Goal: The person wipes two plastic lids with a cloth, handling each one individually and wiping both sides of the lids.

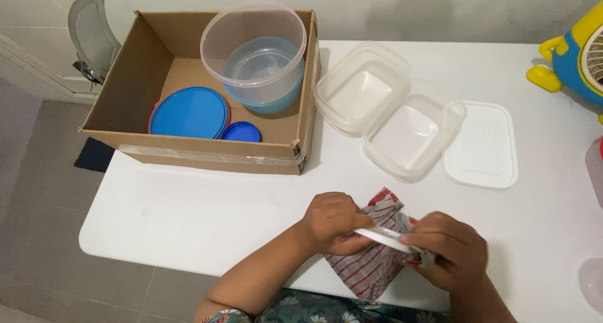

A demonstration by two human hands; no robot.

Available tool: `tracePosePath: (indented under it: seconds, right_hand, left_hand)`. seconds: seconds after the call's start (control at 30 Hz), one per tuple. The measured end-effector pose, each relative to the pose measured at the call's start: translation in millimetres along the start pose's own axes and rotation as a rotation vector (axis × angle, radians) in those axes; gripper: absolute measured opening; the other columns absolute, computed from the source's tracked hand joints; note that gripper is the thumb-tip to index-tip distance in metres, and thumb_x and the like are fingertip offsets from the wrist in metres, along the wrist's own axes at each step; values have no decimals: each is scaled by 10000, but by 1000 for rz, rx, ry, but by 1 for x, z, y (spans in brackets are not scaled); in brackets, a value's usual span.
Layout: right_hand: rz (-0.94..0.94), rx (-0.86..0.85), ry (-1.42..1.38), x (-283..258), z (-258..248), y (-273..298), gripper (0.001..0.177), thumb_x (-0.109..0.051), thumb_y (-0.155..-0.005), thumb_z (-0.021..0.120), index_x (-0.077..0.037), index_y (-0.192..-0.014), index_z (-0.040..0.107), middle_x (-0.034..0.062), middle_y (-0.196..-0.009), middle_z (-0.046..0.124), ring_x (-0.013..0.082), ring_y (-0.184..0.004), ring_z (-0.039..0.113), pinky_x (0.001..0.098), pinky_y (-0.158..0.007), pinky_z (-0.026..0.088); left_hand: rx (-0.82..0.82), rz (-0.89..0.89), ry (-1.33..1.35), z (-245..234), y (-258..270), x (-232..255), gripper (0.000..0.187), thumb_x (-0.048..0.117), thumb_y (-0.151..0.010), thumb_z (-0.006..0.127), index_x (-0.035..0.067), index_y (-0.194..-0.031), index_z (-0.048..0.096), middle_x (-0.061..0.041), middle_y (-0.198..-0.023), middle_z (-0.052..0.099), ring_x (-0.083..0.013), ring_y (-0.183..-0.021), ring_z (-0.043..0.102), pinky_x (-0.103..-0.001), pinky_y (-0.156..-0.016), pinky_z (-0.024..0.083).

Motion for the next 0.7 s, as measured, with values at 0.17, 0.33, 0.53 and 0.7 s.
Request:
tracePosePath:
  seconds: [0.17,0.33,0.53,0.7]
  right_hand:
    - [23,313,74,28,-16,20,208,-287,-962,725,-97,-956,639,49,-800,680,112,-708,681,248,-569,564]
    - [226,587,-422,75,-15,39,280,-285,-1150,662,-124,-922,645,-10,-720,640,50,-611,638,226,-562,522]
    - [471,511,-1235,98,4,14,149,-238,-1038,719,-145,-1044,603,7,-942,627,103,-911,646,289,-895,569]
    - [603,344,-1293,106,6,11,248,-300,-1013,761,-147,-969,571,1,-902,557,146,-892,543,302,-842,474]
  left_hand:
    - [280,-141,369,8,9,-20,504,291,-906,887,93,-1196,525,-81,-935,675,-167,-831,704,-312,-715,585]
    - [108,-625,259,29,20,-60,485,291,-973,765,13,-1322,573,-145,-1092,750,-205,-1002,747,-319,-908,575]
    - [152,-535,109,9,14,-66,329,226,-865,783,-7,-1074,680,-140,-832,739,-205,-727,743,-318,-670,573]
    - [144,-376,-34,-7,4,-59,253,208,-839,802,20,-949,673,-123,-748,695,-228,-645,712,-333,-586,548]
Point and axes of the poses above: each hand's wrist, its own y-axis away from the middle knuckle, its own z-axis out of the palm, x = y × z, the point moved 5 cm from there along -y, towards the middle knuckle
